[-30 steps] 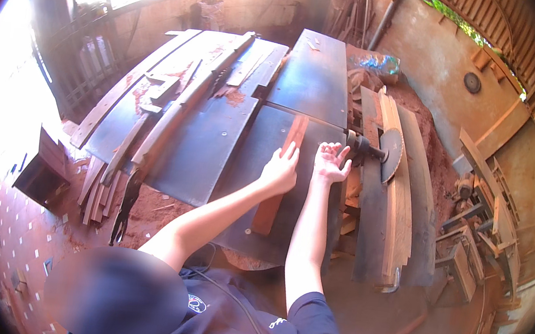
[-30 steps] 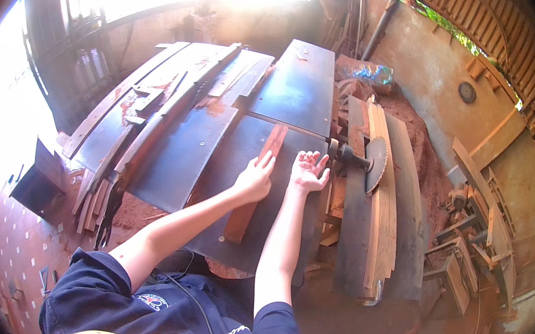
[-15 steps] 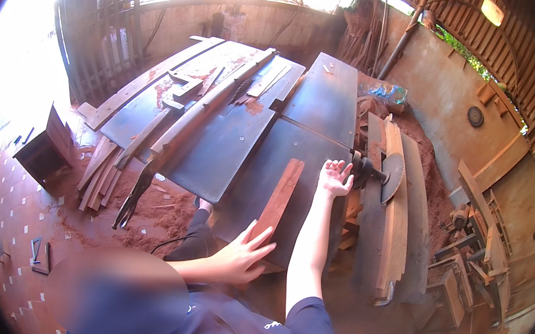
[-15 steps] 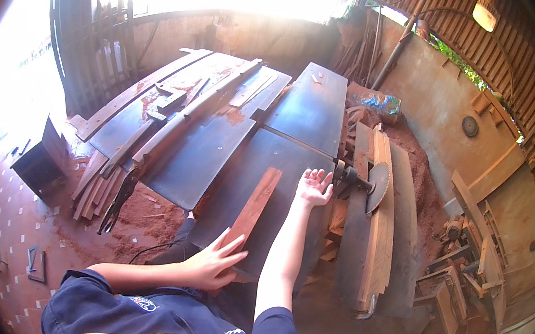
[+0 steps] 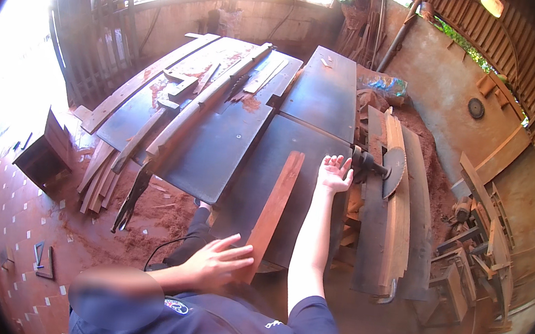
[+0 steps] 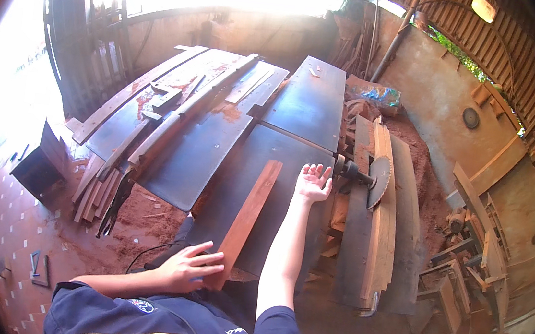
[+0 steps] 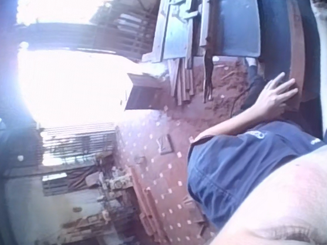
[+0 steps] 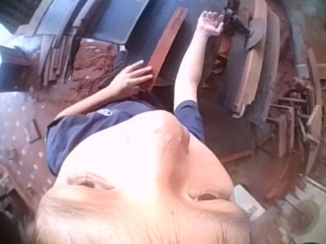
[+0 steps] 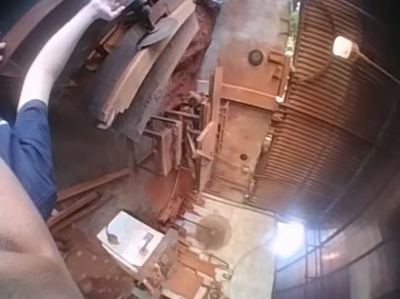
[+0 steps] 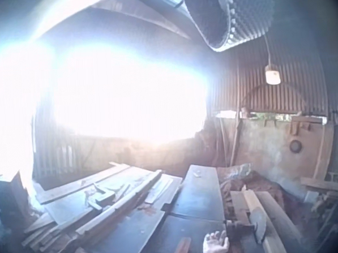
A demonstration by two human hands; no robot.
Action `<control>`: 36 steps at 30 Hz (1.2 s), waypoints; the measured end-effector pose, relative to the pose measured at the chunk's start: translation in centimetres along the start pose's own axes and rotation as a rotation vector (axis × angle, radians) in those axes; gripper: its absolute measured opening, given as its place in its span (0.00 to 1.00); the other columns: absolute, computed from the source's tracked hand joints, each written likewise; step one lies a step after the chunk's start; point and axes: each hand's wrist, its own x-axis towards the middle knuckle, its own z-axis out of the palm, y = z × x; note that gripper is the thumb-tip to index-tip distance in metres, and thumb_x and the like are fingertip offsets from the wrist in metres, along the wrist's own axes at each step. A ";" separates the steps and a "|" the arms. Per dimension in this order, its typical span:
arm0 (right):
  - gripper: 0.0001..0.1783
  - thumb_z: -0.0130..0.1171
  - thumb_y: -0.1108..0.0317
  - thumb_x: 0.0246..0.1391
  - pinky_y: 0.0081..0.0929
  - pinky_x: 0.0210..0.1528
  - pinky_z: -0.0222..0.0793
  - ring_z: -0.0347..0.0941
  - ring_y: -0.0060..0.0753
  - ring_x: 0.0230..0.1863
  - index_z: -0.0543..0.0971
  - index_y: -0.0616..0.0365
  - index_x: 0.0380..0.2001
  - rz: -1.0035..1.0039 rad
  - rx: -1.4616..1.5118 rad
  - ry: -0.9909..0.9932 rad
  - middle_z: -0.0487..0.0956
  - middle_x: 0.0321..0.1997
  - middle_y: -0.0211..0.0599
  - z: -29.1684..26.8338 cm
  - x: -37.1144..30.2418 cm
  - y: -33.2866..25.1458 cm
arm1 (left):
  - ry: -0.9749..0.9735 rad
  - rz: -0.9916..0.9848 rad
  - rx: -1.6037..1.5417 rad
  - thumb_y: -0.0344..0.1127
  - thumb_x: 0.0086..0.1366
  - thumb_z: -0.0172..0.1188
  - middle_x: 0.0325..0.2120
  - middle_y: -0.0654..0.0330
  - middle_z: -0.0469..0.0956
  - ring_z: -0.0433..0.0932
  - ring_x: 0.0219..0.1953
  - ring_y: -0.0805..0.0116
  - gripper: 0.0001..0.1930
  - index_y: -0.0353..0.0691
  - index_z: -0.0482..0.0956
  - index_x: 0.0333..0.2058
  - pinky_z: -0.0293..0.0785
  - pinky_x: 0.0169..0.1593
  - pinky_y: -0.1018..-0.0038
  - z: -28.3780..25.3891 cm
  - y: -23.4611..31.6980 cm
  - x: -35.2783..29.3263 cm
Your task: The person repeatedly sands a narrow wooden plank on a table saw surface using a sanding block. They flip the plank and continue sanding the same piece multiple times without moving to another item.
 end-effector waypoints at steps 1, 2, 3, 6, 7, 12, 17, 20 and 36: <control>0.23 0.54 0.49 0.53 0.46 0.48 0.65 0.71 0.41 0.39 0.79 0.50 0.47 -0.007 0.002 0.007 0.77 0.41 0.41 0.0 0.0 -0.4 | 0.022 0.008 0.127 0.36 0.50 0.71 0.64 0.61 0.69 0.58 0.70 0.43 0.31 0.51 0.78 0.57 0.57 0.67 0.39 -0.2 -0.5 0.7; 0.23 0.54 0.49 0.53 0.46 0.48 0.65 0.71 0.41 0.39 0.79 0.50 0.47 -0.014 0.003 0.015 0.77 0.41 0.41 0.0 0.2 -0.7 | 0.044 0.015 0.254 0.35 0.50 0.71 0.64 0.61 0.70 0.58 0.70 0.43 0.30 0.51 0.79 0.56 0.57 0.67 0.40 -0.8 -1.1 1.6; 0.23 0.54 0.49 0.53 0.46 0.48 0.65 0.71 0.41 0.39 0.79 0.50 0.47 -0.017 0.012 0.029 0.77 0.41 0.41 -0.1 0.1 -0.8 | 0.083 -0.015 0.337 0.36 0.51 0.70 0.63 0.64 0.71 0.58 0.70 0.45 0.29 0.50 0.79 0.55 0.56 0.68 0.40 -1.7 -0.8 2.7; 0.23 0.54 0.49 0.52 0.46 0.48 0.65 0.71 0.41 0.39 0.79 0.50 0.47 -0.025 0.009 0.029 0.77 0.41 0.41 0.0 0.1 -0.7 | 0.120 -0.073 0.294 0.40 0.54 0.69 0.63 0.67 0.71 0.61 0.69 0.51 0.28 0.50 0.78 0.57 0.56 0.68 0.42 -1.4 -2.8 5.1; 0.24 0.55 0.49 0.52 0.46 0.48 0.65 0.71 0.41 0.38 0.79 0.50 0.47 -0.021 0.009 0.012 0.77 0.40 0.41 -0.1 0.2 -0.6 | 0.138 -0.069 0.309 0.40 0.55 0.69 0.63 0.67 0.71 0.62 0.68 0.51 0.28 0.49 0.78 0.57 0.58 0.67 0.43 -1.0 -3.3 5.8; 0.24 0.55 0.48 0.52 0.46 0.47 0.65 0.71 0.41 0.37 0.79 0.50 0.46 -0.024 0.015 0.036 0.78 0.39 0.41 0.1 0.0 -0.2 | 0.192 -0.083 0.401 0.41 0.58 0.67 0.64 0.67 0.70 0.67 0.64 0.53 0.28 0.49 0.76 0.58 0.62 0.65 0.48 0.2 -5.3 9.8; 0.24 0.55 0.49 0.52 0.46 0.47 0.65 0.71 0.41 0.37 0.79 0.51 0.46 -0.029 0.008 0.029 0.78 0.40 0.41 0.2 0.1 -0.3 | 0.231 -0.064 0.471 0.41 0.60 0.65 0.63 0.63 0.70 0.67 0.63 0.50 0.28 0.45 0.74 0.60 0.62 0.65 0.49 1.2 -8.1 14.7; 0.23 0.54 0.49 0.53 0.46 0.46 0.65 0.71 0.41 0.37 0.79 0.51 0.47 -0.025 0.016 0.031 0.78 0.40 0.42 0.0 0.3 -0.7 | 0.145 -0.098 0.563 0.41 0.61 0.64 0.64 0.62 0.69 0.67 0.63 0.50 0.28 0.45 0.73 0.60 0.62 0.64 0.49 0.8 -8.4 17.6; 0.22 0.51 0.49 0.56 0.44 0.45 0.66 0.71 0.39 0.37 0.77 0.50 0.48 -0.009 -0.018 0.032 0.77 0.39 0.39 0.3 0.3 0.0 | 0.138 -0.219 0.677 0.40 0.64 0.61 0.63 0.63 0.69 0.69 0.61 0.53 0.24 0.45 0.72 0.58 0.49 0.64 0.29 1.0 -17.4 33.4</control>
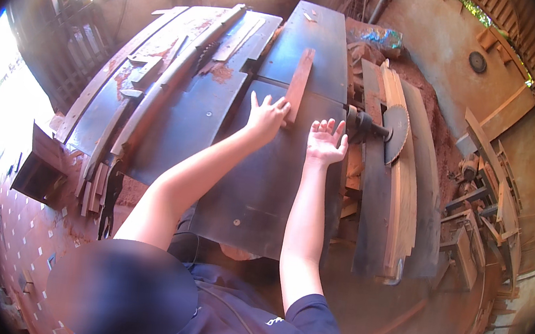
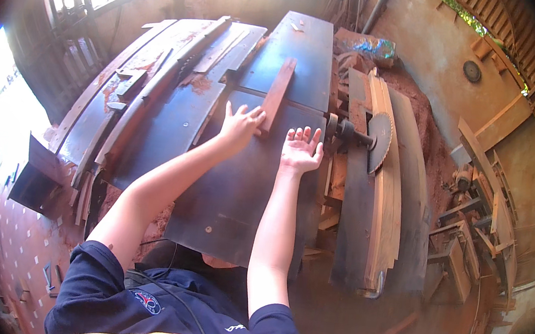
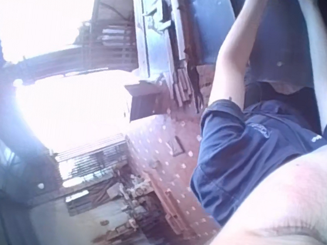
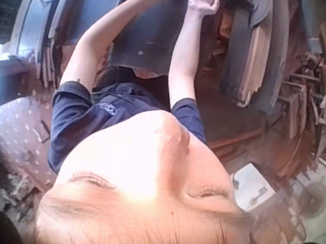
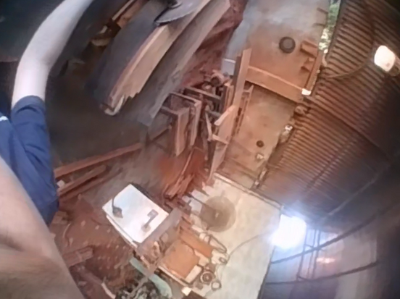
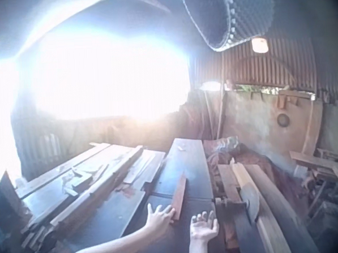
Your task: The person repeatedly sands a narrow wooden plank on a table saw surface using a sanding block. They flip the plank and continue sanding the same piece multiple times without moving to another item.
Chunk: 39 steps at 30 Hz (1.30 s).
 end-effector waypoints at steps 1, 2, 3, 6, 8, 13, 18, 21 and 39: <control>0.23 0.51 0.49 0.56 0.44 0.44 0.66 0.71 0.39 0.37 0.77 0.50 0.48 -0.004 0.010 0.001 0.77 0.39 0.39 0.0 0.0 -0.1 | -0.021 -0.021 0.014 0.41 0.64 0.61 0.62 0.64 0.69 0.70 0.60 0.54 0.24 0.46 0.72 0.58 0.49 0.64 0.29 0.4 -0.1 1.5; 0.23 0.51 0.49 0.56 0.44 0.44 0.66 0.71 0.39 0.37 0.77 0.50 0.49 -0.008 0.020 0.003 0.77 0.39 0.39 0.0 0.1 -0.2 | -0.042 -0.042 0.029 0.42 0.64 0.61 0.61 0.64 0.70 0.71 0.59 0.55 0.23 0.46 0.73 0.57 0.49 0.64 0.29 1.0 -0.2 3.1; 0.23 0.51 0.49 0.56 0.44 0.44 0.65 0.70 0.39 0.38 0.76 0.50 0.49 -0.006 0.024 0.016 0.76 0.39 0.40 0.2 0.3 0.1 | 0.015 -0.043 0.063 0.43 0.64 0.60 0.59 0.64 0.72 0.73 0.58 0.56 0.23 0.48 0.73 0.57 0.49 0.65 0.29 2.5 -1.0 4.5; 0.24 0.51 0.49 0.56 0.45 0.45 0.66 0.69 0.39 0.38 0.76 0.50 0.49 -0.018 0.039 0.009 0.75 0.40 0.39 0.0 0.7 -0.6 | -0.072 -0.037 0.147 0.47 0.63 0.63 0.53 0.64 0.76 0.76 0.54 0.58 0.23 0.49 0.75 0.55 0.52 0.65 0.30 3.9 -0.8 9.9; 0.25 0.51 0.49 0.55 0.45 0.45 0.66 0.69 0.38 0.39 0.76 0.50 0.51 -0.025 0.030 -0.014 0.75 0.41 0.39 -0.1 1.3 -1.4 | -0.090 -0.046 0.161 0.48 0.59 0.67 0.48 0.64 0.80 0.78 0.52 0.58 0.22 0.50 0.79 0.50 0.57 0.63 0.32 4.6 0.1 13.6; 0.28 0.50 0.47 0.55 0.44 0.49 0.64 0.69 0.37 0.41 0.74 0.50 0.55 0.063 0.018 -0.002 0.75 0.43 0.37 0.5 1.7 1.1 | -0.200 -0.172 0.188 0.50 0.60 0.68 0.44 0.65 0.84 0.82 0.50 0.60 0.16 0.54 0.85 0.45 0.73 0.53 0.45 5.5 -4.7 19.5; 0.28 0.51 0.48 0.56 0.44 0.51 0.66 0.69 0.38 0.43 0.73 0.50 0.55 0.007 0.079 0.043 0.74 0.45 0.38 0.4 2.3 -0.5 | -0.197 -0.043 0.232 0.52 0.62 0.62 0.41 0.61 0.84 0.84 0.46 0.60 0.21 0.62 0.77 0.53 0.79 0.44 0.59 9.0 -4.9 27.1; 0.26 0.53 0.48 0.56 0.45 0.52 0.67 0.71 0.39 0.44 0.74 0.48 0.54 0.065 0.165 0.007 0.75 0.46 0.38 0.2 1.8 0.2 | -0.086 -0.074 0.219 0.52 0.64 0.60 0.41 0.59 0.85 0.84 0.44 0.59 0.19 0.62 0.79 0.53 0.80 0.44 0.61 11.9 -10.2 28.9; 0.24 0.56 0.51 0.53 0.43 0.54 0.61 0.67 0.38 0.42 0.75 0.48 0.52 0.076 0.185 0.056 0.73 0.45 0.38 0.6 2.2 0.4 | -0.274 -0.274 0.193 0.53 0.55 0.65 0.48 0.48 0.82 0.80 0.53 0.55 0.27 0.41 0.84 0.48 0.78 0.53 0.62 9.8 -4.7 39.7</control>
